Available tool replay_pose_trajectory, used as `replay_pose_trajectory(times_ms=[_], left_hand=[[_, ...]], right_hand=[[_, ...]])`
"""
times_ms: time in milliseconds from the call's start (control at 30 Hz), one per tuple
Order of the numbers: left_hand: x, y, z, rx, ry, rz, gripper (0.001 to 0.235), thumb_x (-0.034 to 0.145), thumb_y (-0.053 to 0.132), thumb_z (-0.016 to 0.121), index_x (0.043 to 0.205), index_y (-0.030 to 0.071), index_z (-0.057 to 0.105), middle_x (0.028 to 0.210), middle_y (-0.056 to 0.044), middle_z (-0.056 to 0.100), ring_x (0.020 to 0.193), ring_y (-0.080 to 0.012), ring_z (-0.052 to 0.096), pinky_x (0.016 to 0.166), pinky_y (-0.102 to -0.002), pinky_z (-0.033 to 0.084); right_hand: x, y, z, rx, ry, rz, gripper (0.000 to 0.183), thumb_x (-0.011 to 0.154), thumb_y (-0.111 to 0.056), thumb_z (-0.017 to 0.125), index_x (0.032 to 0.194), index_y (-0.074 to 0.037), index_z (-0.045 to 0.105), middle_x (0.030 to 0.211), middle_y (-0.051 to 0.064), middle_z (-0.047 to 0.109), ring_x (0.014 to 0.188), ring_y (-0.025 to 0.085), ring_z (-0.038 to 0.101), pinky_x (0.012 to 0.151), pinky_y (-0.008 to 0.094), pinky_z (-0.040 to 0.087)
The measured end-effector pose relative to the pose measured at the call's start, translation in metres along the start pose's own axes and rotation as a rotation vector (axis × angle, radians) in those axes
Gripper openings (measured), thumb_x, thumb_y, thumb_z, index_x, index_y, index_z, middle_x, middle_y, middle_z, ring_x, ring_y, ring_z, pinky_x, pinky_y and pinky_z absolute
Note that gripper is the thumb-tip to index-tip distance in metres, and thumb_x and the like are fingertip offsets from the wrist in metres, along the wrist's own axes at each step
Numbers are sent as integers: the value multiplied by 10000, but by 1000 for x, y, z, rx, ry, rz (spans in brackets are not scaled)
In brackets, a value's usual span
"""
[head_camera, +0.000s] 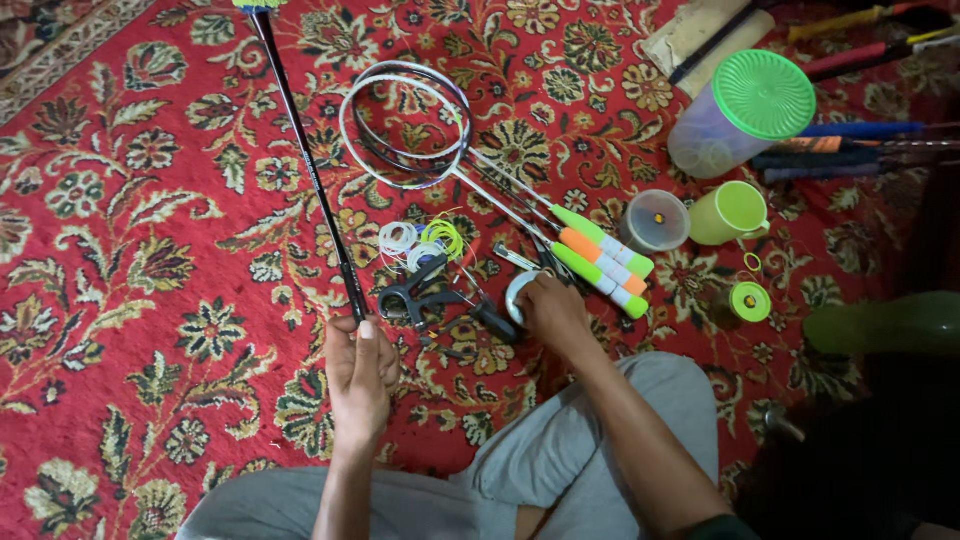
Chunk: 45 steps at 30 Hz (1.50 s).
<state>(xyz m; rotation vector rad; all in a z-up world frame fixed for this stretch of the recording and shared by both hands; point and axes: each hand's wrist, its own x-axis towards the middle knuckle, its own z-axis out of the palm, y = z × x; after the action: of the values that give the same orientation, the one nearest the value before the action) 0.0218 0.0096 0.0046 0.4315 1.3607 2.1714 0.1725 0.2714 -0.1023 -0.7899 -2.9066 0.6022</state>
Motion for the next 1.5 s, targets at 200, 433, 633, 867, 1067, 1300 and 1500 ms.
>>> replay_pose_trajectory(times_ms=[200, 433, 633, 867, 1067, 1300, 1500], left_hand=[[1, 9, 3, -23, 9, 0, 74, 1116, 162, 391, 1043, 146, 391, 638, 28, 334, 481, -70, 274, 410, -239, 237], [1, 9, 3, 4, 15, -28, 83, 1119, 179, 396, 1046, 145, 413, 631, 45, 339, 468, -64, 272, 397, -239, 219], [8, -25, -11, 104, 45, 26, 96, 1108, 99, 335, 1151, 52, 407, 561, 44, 401, 366, -25, 335, 296, -184, 256], [4, -17, -1, 74, 53, 14, 82, 1109, 95, 327, 1142, 60, 393, 531, 30, 367, 339, -44, 318, 283, -193, 253], [1, -24, -4, 71, 25, -20, 109, 1111, 98, 324, 1162, 59, 412, 528, 38, 388, 342, -41, 320, 296, -189, 250], [3, -28, -3, -53, 62, -19, 74, 1113, 112, 342, 1158, 71, 384, 539, 25, 293, 380, -37, 246, 327, -181, 202], [3, -30, -1, -2, 62, -44, 74, 1115, 130, 351, 1155, 83, 391, 529, 15, 314, 370, -48, 259, 322, -183, 198]], right_hand=[[10, 2, -12, 194, -34, 162, 62, 949, -119, 578, 981, -135, 629, 1036, 101, 652, 983, 336, 615, 800, 480, 472], [21, 7, -30, 258, 268, -60, 343, 1012, -383, 608, 1220, -124, 694, 1224, 150, 632, 1129, 348, 601, 884, 488, 515], [42, 25, 28, -165, 394, -247, 389, 978, -501, 612, 829, -145, 658, 892, 82, 653, 877, 333, 665, 732, 491, 519], [47, 43, 48, -293, 649, -251, 418, 977, -468, 635, 731, -149, 521, 763, 40, 522, 760, 285, 608, 653, 430, 482], [45, 40, 46, -281, 680, -240, 507, 972, -536, 645, 712, -124, 503, 721, 68, 476, 711, 318, 588, 603, 451, 475], [29, -4, -11, -153, 213, 231, 574, 989, -608, 514, 760, -94, 626, 706, 185, 630, 773, 468, 688, 684, 574, 531], [28, -28, -45, -17, 10, 368, 547, 950, -606, 534, 783, -100, 660, 766, 221, 690, 862, 532, 698, 749, 612, 526]])
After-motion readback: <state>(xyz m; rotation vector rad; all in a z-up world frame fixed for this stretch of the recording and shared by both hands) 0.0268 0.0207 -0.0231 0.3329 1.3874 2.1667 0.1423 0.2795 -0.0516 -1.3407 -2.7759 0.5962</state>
